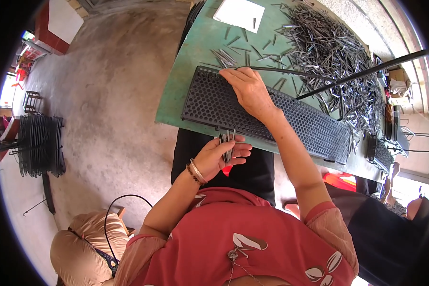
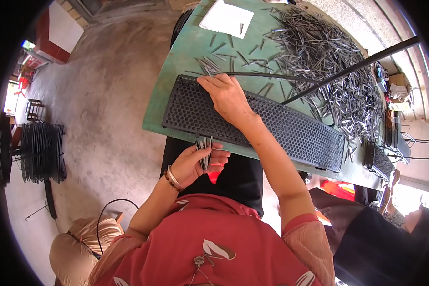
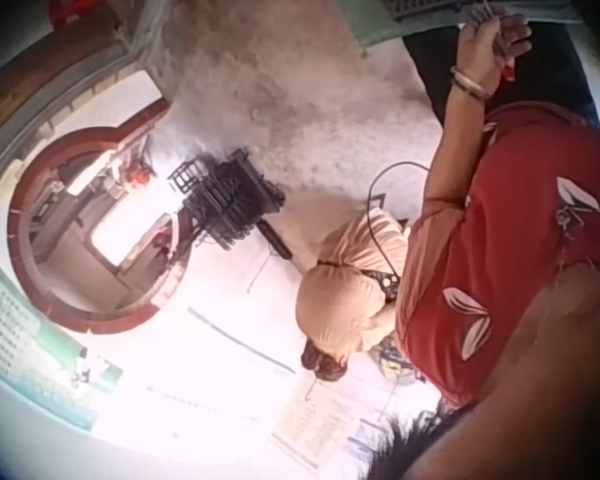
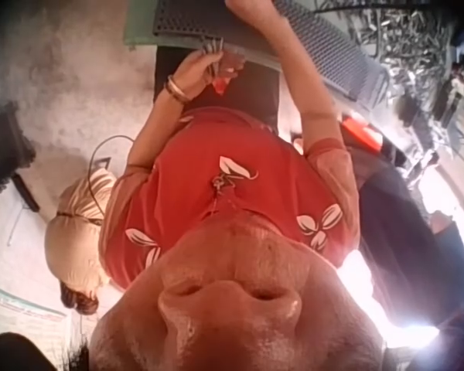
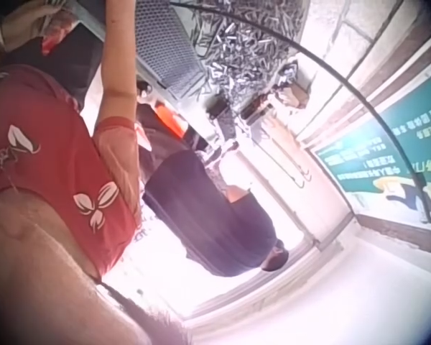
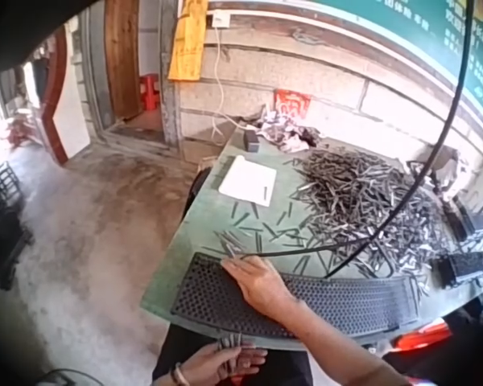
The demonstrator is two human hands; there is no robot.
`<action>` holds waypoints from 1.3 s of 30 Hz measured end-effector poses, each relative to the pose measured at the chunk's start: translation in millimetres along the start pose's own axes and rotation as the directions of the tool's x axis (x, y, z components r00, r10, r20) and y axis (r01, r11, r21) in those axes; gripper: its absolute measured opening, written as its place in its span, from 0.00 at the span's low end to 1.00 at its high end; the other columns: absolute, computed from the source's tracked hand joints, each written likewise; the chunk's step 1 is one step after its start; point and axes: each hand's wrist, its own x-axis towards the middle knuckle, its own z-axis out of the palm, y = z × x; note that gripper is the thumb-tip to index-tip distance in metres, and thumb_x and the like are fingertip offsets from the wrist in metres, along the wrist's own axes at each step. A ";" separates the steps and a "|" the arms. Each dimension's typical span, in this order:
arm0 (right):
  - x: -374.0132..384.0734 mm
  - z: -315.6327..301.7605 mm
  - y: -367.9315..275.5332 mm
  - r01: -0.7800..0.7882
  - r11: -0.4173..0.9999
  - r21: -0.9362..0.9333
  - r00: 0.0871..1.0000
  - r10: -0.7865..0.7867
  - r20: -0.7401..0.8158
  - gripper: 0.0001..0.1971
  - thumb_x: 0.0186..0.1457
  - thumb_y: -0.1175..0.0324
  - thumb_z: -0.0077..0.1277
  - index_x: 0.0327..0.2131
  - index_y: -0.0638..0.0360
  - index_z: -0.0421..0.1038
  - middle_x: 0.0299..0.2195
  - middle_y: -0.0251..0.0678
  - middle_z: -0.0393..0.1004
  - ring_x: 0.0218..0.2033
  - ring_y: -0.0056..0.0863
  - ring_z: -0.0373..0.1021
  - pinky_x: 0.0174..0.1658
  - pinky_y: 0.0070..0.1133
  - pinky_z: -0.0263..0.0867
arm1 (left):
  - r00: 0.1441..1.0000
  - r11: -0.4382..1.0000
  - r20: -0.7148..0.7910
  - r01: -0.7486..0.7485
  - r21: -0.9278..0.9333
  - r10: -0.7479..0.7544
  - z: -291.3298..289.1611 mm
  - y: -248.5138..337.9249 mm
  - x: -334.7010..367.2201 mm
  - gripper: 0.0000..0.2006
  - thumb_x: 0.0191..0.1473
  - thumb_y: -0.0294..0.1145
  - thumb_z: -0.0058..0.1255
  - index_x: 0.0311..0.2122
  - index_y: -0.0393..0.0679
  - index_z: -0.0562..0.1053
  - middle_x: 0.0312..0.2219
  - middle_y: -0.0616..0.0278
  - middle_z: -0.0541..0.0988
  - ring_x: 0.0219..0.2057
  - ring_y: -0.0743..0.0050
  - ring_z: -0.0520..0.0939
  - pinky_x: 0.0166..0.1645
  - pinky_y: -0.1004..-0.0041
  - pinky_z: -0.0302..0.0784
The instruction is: Inserting small metal clips into the holes of a black perforated frame or speaker grille.
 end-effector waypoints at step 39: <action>-1.7 -7.8 6.3 -0.258 0.919 0.300 0.944 0.305 -0.123 0.09 0.53 0.72 0.52 0.38 0.64 0.73 0.30 0.39 0.76 0.25 0.25 0.69 0.30 0.18 0.66 | 1.000 0.992 -0.011 -0.017 -0.124 0.015 0.7 -6.5 10.6 0.08 0.58 0.27 0.40 0.42 0.37 0.67 0.44 0.41 0.73 0.44 0.56 0.77 0.46 0.64 0.76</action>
